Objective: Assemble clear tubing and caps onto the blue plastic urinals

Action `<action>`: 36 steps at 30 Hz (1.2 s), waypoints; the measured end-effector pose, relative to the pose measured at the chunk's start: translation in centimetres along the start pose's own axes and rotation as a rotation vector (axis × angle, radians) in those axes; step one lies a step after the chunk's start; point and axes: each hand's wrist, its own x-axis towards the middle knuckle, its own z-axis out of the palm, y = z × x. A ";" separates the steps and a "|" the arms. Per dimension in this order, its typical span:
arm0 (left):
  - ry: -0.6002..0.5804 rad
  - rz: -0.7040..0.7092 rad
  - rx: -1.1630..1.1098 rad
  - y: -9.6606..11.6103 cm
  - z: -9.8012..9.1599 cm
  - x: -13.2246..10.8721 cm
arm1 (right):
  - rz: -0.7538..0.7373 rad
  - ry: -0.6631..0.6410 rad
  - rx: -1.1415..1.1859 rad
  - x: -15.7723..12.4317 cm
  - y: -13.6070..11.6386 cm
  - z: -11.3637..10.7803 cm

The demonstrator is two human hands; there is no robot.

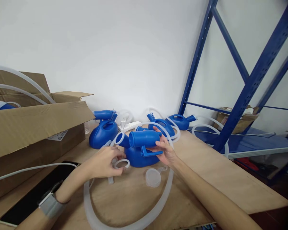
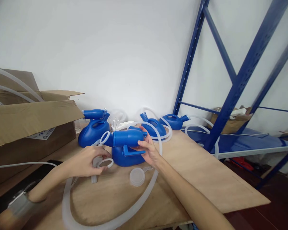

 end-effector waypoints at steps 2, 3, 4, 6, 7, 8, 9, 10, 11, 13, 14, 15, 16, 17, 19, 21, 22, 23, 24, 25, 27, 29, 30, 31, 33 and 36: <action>0.020 -0.032 -0.164 0.2 -0.7 -0.1 | 0.008 0.006 0.005 -0.2 -0.2 0.1; 0.051 -0.049 -0.246 0.3 -0.9 -0.1 | 0.012 0.007 0.007 -0.2 -0.3 0.1; 0.102 -0.059 -0.312 0.3 -1.0 -0.1 | 0.010 0.007 0.008 -0.3 -0.3 0.1; 0.232 -0.056 -0.374 0.3 -0.9 0.0 | 0.002 0.006 0.010 -0.3 -0.2 0.2; 0.307 -0.049 -0.372 0.4 -0.7 0.1 | -0.005 0.003 0.010 -0.3 -0.2 0.2; 0.376 -0.041 -0.355 0.5 -0.4 0.2 | -0.012 -0.005 0.009 -0.3 -0.1 0.2; 0.430 -0.032 -0.329 0.5 -0.1 0.3 | -0.018 -0.017 0.007 -0.2 0.0 0.2; 0.462 -0.019 -0.304 0.6 0.2 0.4 | -0.022 -0.030 0.003 -0.2 0.0 0.2; 0.475 -0.001 -0.284 0.7 0.5 0.5 | -0.026 -0.042 -0.002 -0.2 0.1 0.1; 0.472 0.035 -0.255 0.8 0.9 0.5 | -0.035 -0.053 -0.016 -0.2 0.1 0.0; 0.479 0.049 -0.242 0.9 1.1 0.5 | -0.035 -0.053 -0.028 -0.2 0.1 0.0; 0.500 0.056 -0.232 0.9 1.2 0.5 | -0.035 -0.053 -0.041 -0.2 0.1 0.0; 0.530 0.059 -0.223 0.9 1.2 0.5 | -0.036 -0.054 -0.053 -0.1 0.1 0.0; 0.564 0.060 -0.217 0.9 1.3 0.5 | -0.037 -0.057 -0.065 -0.1 0.1 0.0; 0.611 0.066 -0.215 1.0 1.3 0.5 | -0.040 -0.064 -0.082 0.1 0.2 0.0; 0.626 0.072 -0.223 1.0 1.3 0.5 | -0.049 -0.080 -0.103 0.3 0.3 -0.1; 0.627 0.078 -0.231 1.0 1.2 0.5 | -0.056 -0.094 -0.120 0.4 0.2 -0.3; 0.625 0.086 -0.240 1.0 1.2 0.5 | -0.065 -0.111 -0.143 0.4 0.1 -0.4; 0.620 0.094 -0.245 0.9 1.2 0.5 | -0.077 -0.130 -0.174 0.5 -0.1 -0.7; 0.614 0.101 -0.246 0.8 1.3 0.4 | -0.086 -0.151 -0.217 0.5 -0.3 -0.9; 0.599 0.107 -0.241 0.7 1.3 0.4 | -0.087 -0.203 -0.339 0.4 -0.9 -1.4; 0.584 0.105 -0.234 0.6 1.4 0.3 | -0.089 -0.253 -0.491 0.4 -1.4 -1.9; 0.576 0.107 -0.234 0.6 1.4 0.3 | -0.100 -0.277 -0.566 0.4 -1.7 -2.0; 0.567 0.111 -0.237 0.6 1.4 0.3 | -0.124 -0.296 -0.632 0.4 -1.9 -2.1; 0.561 0.120 -0.243 0.7 1.5 0.4 | -0.197 -0.324 -0.720 0.5 -2.1 -2.3; 0.573 0.121 -0.258 0.9 1.6 0.4 | -0.257 -0.341 -0.736 0.7 -2.1 -2.4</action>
